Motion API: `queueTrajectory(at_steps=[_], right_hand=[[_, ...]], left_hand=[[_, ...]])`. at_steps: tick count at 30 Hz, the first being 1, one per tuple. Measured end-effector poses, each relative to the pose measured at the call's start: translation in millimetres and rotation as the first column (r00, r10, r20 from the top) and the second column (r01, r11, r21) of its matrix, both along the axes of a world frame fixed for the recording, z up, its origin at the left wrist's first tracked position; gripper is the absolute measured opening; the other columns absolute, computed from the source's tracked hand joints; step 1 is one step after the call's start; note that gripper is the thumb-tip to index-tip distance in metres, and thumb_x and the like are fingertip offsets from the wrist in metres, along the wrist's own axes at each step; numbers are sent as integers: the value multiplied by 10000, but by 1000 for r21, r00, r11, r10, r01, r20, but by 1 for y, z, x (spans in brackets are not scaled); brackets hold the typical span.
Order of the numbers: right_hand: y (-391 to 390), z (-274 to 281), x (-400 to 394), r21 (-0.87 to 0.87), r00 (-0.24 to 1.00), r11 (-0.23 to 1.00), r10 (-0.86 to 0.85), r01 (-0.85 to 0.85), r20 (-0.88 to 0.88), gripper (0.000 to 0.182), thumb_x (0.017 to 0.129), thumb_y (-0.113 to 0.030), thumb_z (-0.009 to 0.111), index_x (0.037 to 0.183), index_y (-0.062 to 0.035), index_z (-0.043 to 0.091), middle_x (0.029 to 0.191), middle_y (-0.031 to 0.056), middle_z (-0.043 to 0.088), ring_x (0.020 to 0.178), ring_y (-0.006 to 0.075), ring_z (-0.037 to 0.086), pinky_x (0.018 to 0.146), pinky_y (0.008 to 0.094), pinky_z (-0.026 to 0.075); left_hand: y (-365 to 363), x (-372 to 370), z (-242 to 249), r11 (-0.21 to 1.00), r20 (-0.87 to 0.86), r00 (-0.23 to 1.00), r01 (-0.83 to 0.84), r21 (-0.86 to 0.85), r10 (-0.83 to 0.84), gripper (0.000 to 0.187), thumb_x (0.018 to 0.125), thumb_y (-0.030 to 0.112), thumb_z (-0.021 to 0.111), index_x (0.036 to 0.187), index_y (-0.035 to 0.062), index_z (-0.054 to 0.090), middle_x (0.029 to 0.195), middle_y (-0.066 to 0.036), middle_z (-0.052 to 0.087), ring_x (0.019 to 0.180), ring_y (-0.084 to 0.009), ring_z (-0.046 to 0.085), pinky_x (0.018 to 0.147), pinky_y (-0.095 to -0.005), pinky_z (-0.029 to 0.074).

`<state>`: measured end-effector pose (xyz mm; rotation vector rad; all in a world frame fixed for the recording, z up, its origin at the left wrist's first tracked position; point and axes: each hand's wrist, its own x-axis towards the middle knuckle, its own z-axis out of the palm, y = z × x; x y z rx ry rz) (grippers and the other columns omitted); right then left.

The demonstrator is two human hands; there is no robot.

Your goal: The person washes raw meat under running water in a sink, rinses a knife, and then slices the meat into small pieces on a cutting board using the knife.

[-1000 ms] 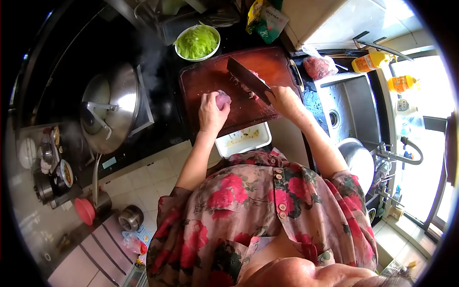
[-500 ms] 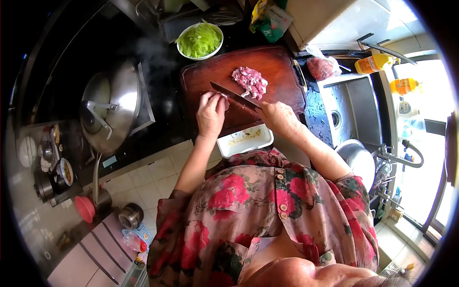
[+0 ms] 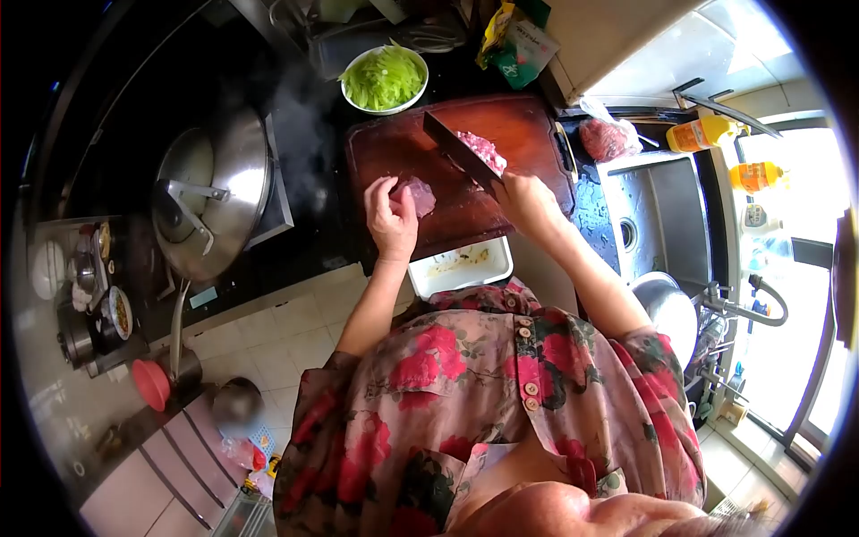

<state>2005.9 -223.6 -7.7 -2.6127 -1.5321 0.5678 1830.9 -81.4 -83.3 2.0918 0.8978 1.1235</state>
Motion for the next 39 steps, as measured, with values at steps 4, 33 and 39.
queueTrajectory(at_steps=[4,33,39], right_hand=[[-20,36,-25,123,998,992,28,-35,57,152,889,-184,540,883,-40,587,621,163,623,602,349,656,567,438,532],[2,38,-24,-30,953,956,293,-291,76,134,865,-159,555,850,-43,619,652,149,645,641,300,682,566,390,554],[22,15,-15,24,958,958,286,-286,-20,208,910,-212,559,840,-24,613,655,179,632,627,327,667,554,413,545]], left_hand=[[-1,0,-3,996,40,999,-19,-87,23,101,813,58,694,897,45,638,954,-108,603,635,-223,586,585,-313,499],[-1,-5,-6,999,33,998,-45,7,45,66,804,13,681,854,28,641,865,-118,609,747,-296,619,656,-358,522],[0,-3,-2,1000,-39,999,-9,-23,8,70,790,-2,676,829,27,626,827,-114,593,726,-309,616,644,-364,518]])
